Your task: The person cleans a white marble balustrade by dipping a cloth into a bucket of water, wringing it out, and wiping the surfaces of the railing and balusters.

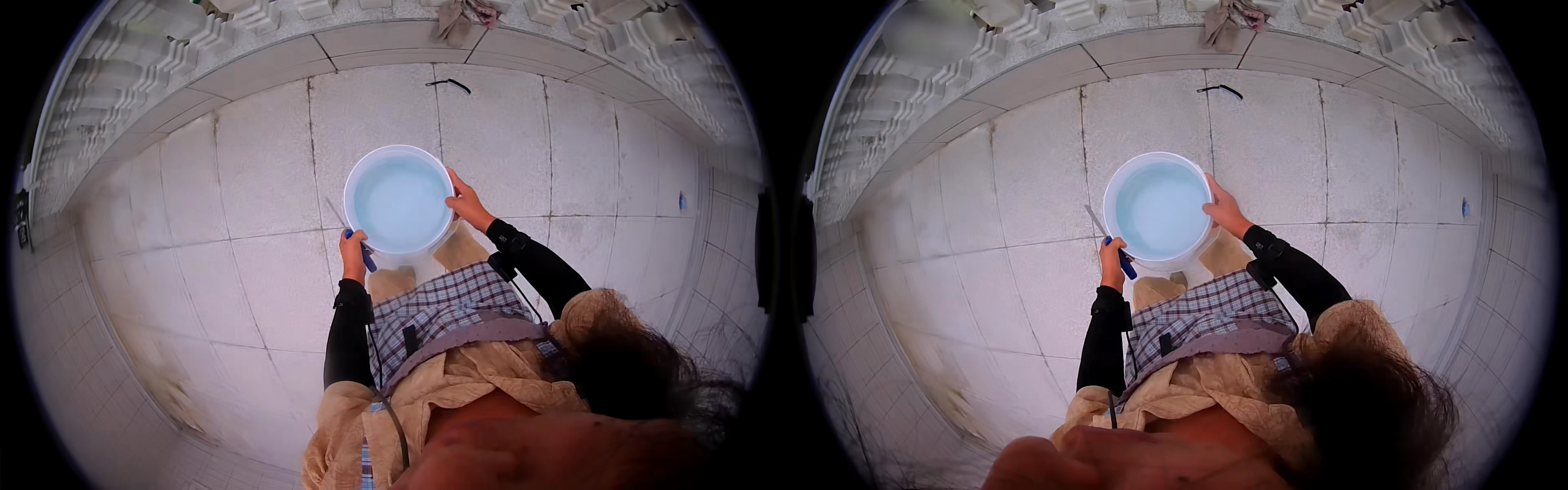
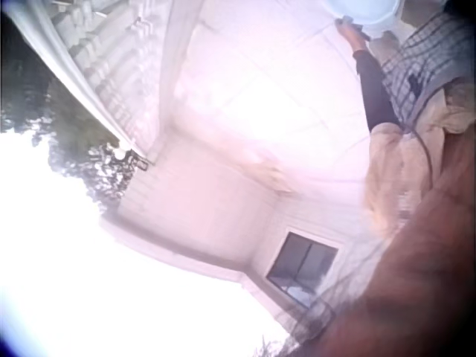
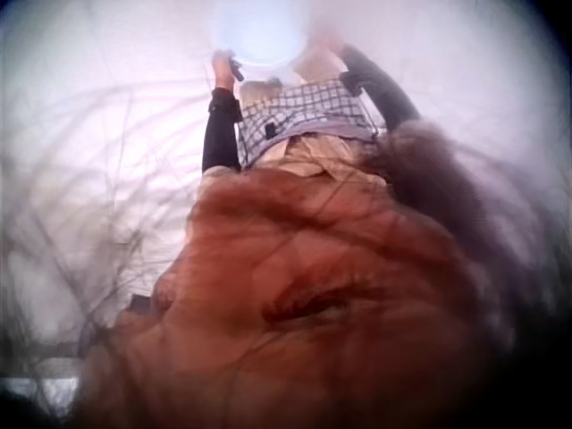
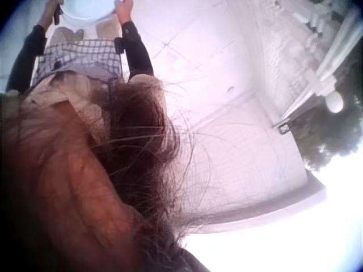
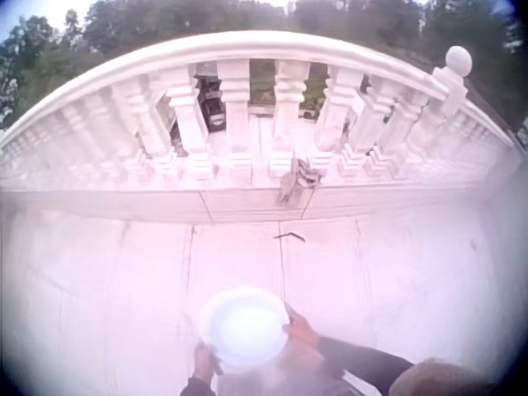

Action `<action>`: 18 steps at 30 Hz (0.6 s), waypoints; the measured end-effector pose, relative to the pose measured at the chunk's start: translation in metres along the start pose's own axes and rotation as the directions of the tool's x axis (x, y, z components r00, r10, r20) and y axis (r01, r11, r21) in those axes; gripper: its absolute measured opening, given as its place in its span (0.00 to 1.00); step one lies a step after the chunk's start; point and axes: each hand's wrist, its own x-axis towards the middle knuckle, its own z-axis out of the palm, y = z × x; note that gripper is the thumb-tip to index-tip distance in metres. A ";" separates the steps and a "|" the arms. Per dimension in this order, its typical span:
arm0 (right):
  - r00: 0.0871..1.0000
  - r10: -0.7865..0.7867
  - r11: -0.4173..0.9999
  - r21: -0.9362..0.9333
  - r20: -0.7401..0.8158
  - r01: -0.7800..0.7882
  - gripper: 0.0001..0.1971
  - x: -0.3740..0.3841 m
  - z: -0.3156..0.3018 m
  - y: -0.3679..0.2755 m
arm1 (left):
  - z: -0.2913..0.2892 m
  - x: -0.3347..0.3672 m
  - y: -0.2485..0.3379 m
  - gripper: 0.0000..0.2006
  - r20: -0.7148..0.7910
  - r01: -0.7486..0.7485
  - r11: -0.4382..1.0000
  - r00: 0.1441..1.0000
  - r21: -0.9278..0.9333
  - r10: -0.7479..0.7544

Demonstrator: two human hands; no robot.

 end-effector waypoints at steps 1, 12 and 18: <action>0.995 -0.099 0.995 0.029 0.020 0.099 0.42 0.101 0.039 -0.050 | -0.017 0.090 0.076 0.12 0.007 -0.129 0.991 0.992 -0.021 0.129; 0.997 -0.073 0.997 0.011 -0.012 0.073 0.43 0.375 0.105 -0.150 | -0.013 0.324 0.271 0.14 0.026 -0.119 0.992 0.993 0.051 0.118; 0.992 -0.030 0.997 0.071 -0.124 0.039 0.44 0.475 0.097 -0.121 | 0.021 0.427 0.283 0.15 0.094 -0.041 0.991 0.995 0.127 0.029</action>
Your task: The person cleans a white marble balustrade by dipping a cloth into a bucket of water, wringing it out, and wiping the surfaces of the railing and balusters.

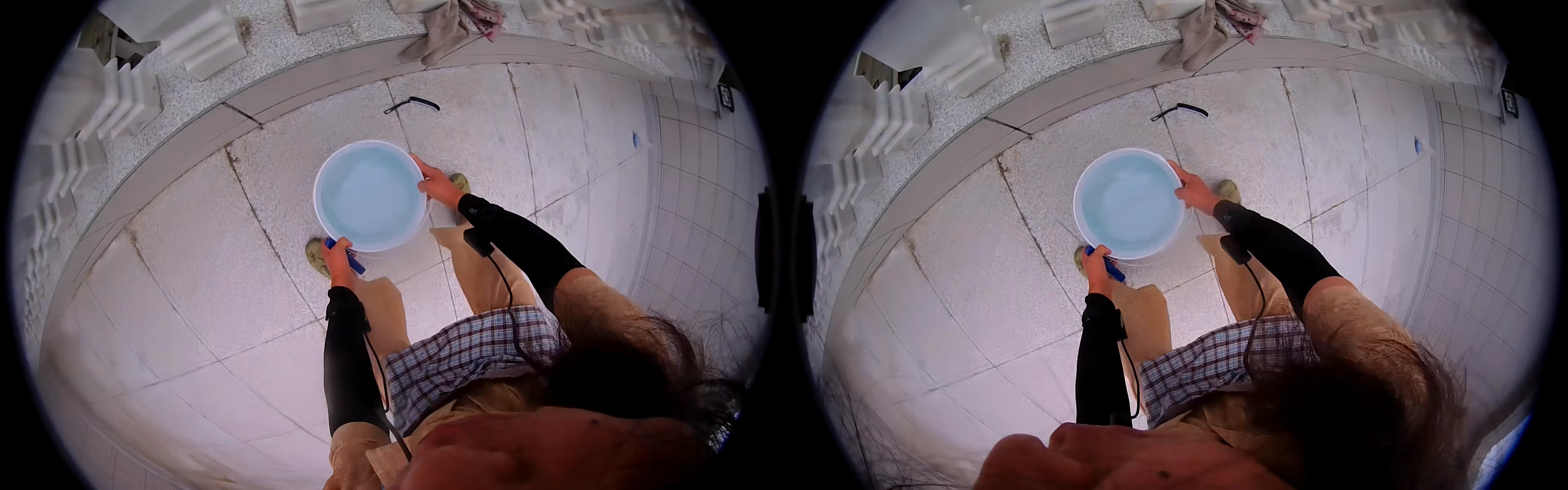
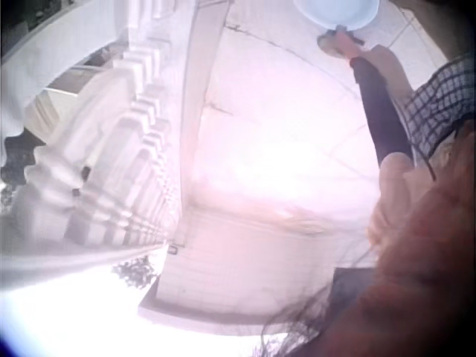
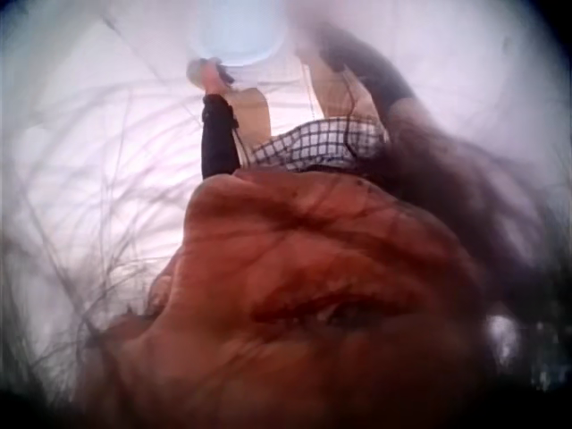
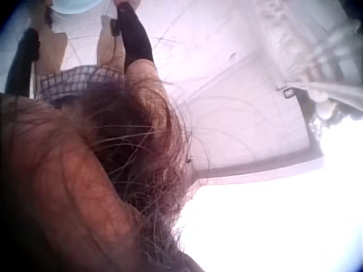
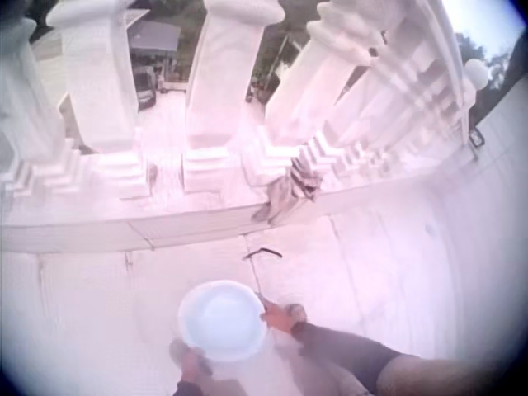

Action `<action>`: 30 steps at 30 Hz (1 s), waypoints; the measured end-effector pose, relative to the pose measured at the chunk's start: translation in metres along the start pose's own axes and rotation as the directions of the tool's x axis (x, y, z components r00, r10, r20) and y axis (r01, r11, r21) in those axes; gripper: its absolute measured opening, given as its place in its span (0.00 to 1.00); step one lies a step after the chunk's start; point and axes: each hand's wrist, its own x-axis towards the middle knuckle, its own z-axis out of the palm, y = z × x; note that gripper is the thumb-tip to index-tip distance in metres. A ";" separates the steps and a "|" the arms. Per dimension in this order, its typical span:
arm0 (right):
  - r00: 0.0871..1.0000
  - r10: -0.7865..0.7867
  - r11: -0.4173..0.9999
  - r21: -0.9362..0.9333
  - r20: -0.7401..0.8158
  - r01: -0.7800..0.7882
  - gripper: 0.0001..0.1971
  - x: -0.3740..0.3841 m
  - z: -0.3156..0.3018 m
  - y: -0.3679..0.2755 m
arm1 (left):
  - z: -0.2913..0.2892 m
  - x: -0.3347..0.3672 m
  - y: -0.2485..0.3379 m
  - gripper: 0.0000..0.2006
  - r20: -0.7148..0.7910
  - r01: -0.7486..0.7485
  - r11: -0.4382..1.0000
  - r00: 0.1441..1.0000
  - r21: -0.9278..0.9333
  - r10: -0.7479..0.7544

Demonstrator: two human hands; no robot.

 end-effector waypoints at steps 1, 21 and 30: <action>1.000 0.021 1.000 0.002 -0.012 -0.021 0.44 0.016 0.003 0.003 | -0.001 0.016 0.003 0.17 -0.020 -0.016 1.000 1.000 -0.010 0.016; 0.741 -0.669 0.540 -0.719 -0.051 0.438 0.33 0.069 -0.116 -0.129 | 0.019 0.048 -0.037 0.13 -0.388 -0.031 0.999 0.921 -0.043 0.012; 0.471 -0.878 0.137 -0.988 -0.085 0.077 0.36 0.161 -0.207 -0.211 | 0.020 0.044 -0.032 0.18 -0.528 -0.130 0.991 0.842 0.005 0.113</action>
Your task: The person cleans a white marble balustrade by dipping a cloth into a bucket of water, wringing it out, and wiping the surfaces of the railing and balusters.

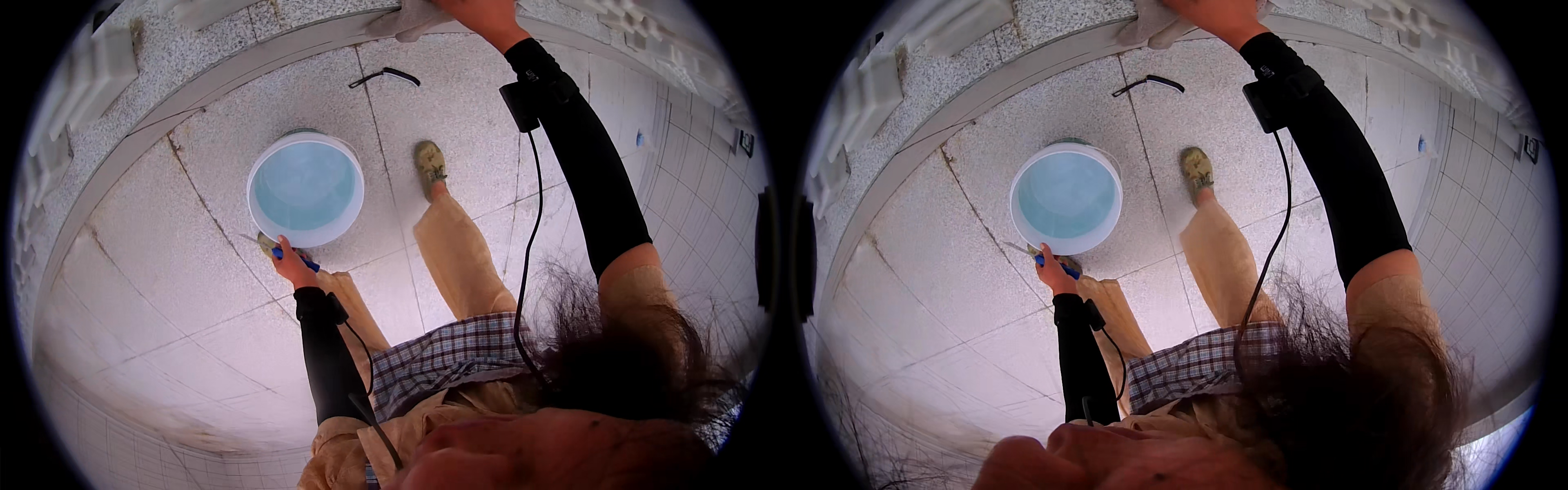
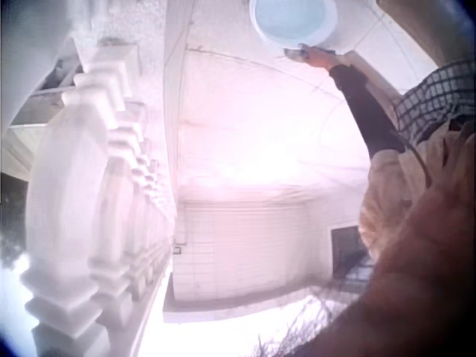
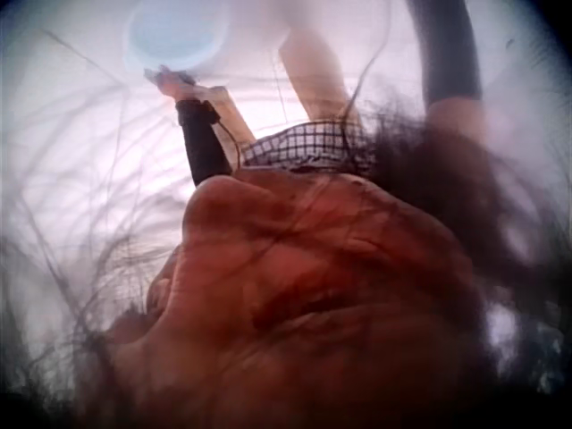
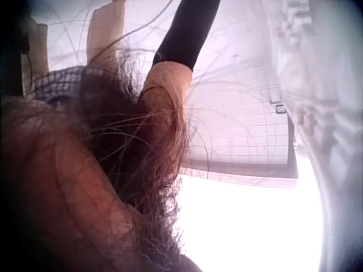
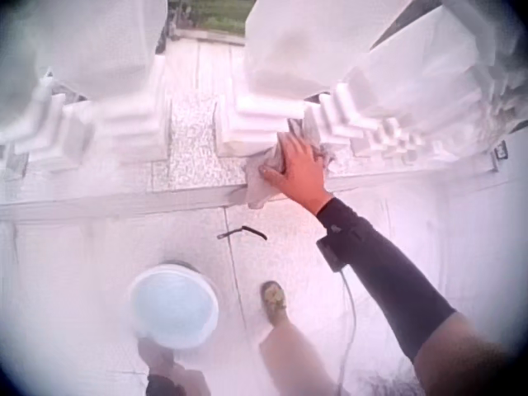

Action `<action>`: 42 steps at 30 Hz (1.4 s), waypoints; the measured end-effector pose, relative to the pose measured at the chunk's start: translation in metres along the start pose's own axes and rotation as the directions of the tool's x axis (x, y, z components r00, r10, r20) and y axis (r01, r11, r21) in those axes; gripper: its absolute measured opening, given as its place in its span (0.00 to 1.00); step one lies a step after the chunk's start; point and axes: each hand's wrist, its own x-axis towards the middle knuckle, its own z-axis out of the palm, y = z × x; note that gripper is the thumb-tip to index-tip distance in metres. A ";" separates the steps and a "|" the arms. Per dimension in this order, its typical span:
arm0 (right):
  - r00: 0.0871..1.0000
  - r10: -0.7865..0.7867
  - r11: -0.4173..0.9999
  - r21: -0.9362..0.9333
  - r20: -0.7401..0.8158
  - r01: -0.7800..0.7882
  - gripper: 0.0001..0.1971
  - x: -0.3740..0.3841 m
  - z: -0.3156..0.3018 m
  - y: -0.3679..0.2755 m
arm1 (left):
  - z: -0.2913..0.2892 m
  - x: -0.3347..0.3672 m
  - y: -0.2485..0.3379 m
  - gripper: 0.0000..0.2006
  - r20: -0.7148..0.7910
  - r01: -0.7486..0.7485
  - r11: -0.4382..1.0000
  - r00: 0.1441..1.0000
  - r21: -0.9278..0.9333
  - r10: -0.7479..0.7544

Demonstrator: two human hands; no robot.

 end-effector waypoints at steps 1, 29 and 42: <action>1.000 0.000 0.995 0.102 0.031 -0.003 0.33 0.001 -0.003 -0.002 | -0.005 0.000 0.000 0.18 0.002 0.001 1.000 1.000 -0.009 -0.001; 0.674 -0.191 0.232 0.700 0.713 -0.675 0.18 -0.199 -0.042 -0.230 | -0.020 0.120 -0.026 0.30 0.283 0.245 0.926 0.945 -0.288 -0.162; 0.373 -0.286 0.942 0.330 0.883 -0.060 0.39 -0.263 0.136 -0.325 | -0.026 0.117 -0.056 0.34 0.397 0.329 0.886 0.898 -0.326 -0.188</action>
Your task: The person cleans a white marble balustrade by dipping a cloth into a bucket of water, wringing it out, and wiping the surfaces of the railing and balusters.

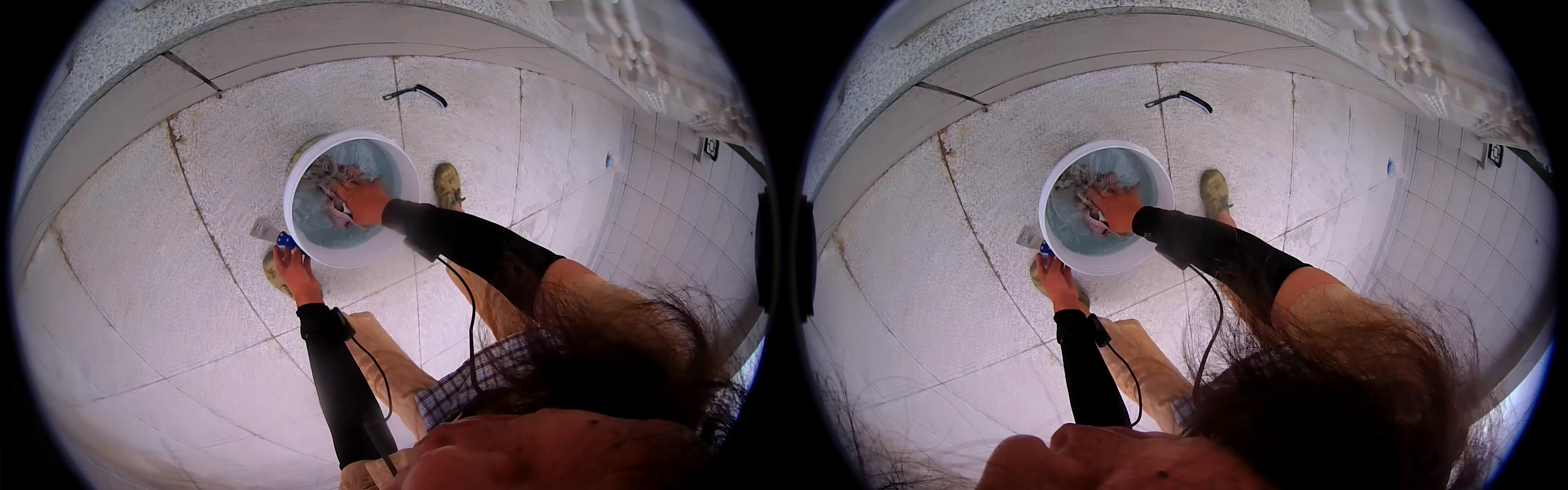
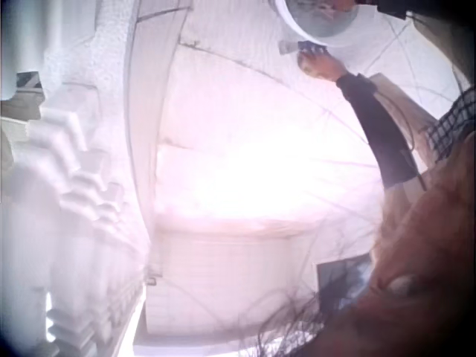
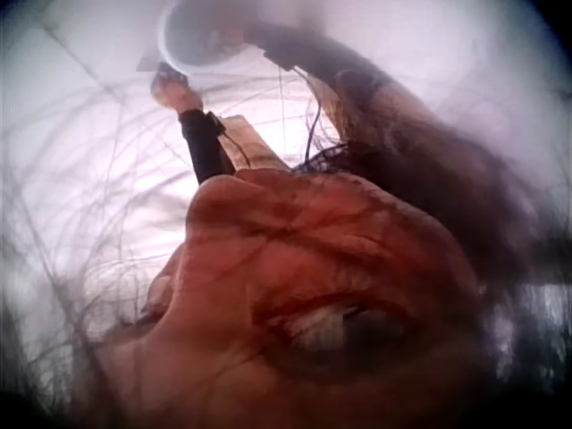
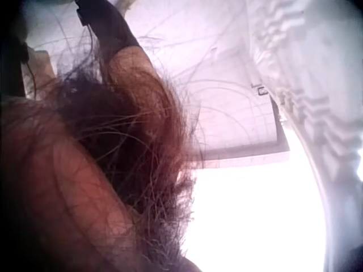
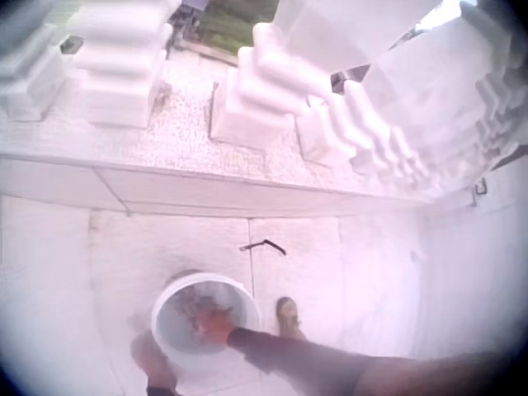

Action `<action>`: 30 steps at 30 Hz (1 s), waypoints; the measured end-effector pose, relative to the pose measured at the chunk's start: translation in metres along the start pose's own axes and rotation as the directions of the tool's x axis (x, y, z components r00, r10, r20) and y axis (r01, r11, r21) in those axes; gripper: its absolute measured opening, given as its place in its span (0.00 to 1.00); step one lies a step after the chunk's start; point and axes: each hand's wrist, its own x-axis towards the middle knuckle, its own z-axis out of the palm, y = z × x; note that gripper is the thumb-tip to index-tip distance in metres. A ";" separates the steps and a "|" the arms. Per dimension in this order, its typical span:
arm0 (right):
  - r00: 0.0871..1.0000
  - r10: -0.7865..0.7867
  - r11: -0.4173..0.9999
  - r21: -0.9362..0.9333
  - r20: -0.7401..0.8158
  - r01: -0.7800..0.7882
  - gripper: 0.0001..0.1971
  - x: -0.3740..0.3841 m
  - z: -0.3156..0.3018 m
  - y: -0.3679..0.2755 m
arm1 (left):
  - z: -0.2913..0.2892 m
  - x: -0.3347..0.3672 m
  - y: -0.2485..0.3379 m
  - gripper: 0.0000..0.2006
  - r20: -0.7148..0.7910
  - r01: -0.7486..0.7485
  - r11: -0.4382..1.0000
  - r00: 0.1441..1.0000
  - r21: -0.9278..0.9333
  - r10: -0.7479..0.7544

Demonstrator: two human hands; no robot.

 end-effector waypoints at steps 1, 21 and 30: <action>0.997 0.021 1.000 -0.002 0.079 -0.021 0.40 0.006 0.004 -0.006 | -0.004 -0.002 0.002 0.35 -0.020 -0.015 0.999 1.000 -0.031 0.014; 0.944 -0.072 0.619 0.727 -0.324 0.296 0.12 -0.188 -0.052 -0.006 | 0.150 -0.155 0.004 0.29 0.245 0.039 0.969 0.969 -0.244 0.023; 0.850 0.302 0.578 0.792 -0.432 0.197 0.14 -0.103 -0.038 -0.034 | 0.107 -0.104 -0.050 0.20 0.433 0.320 0.835 0.895 -0.447 -0.111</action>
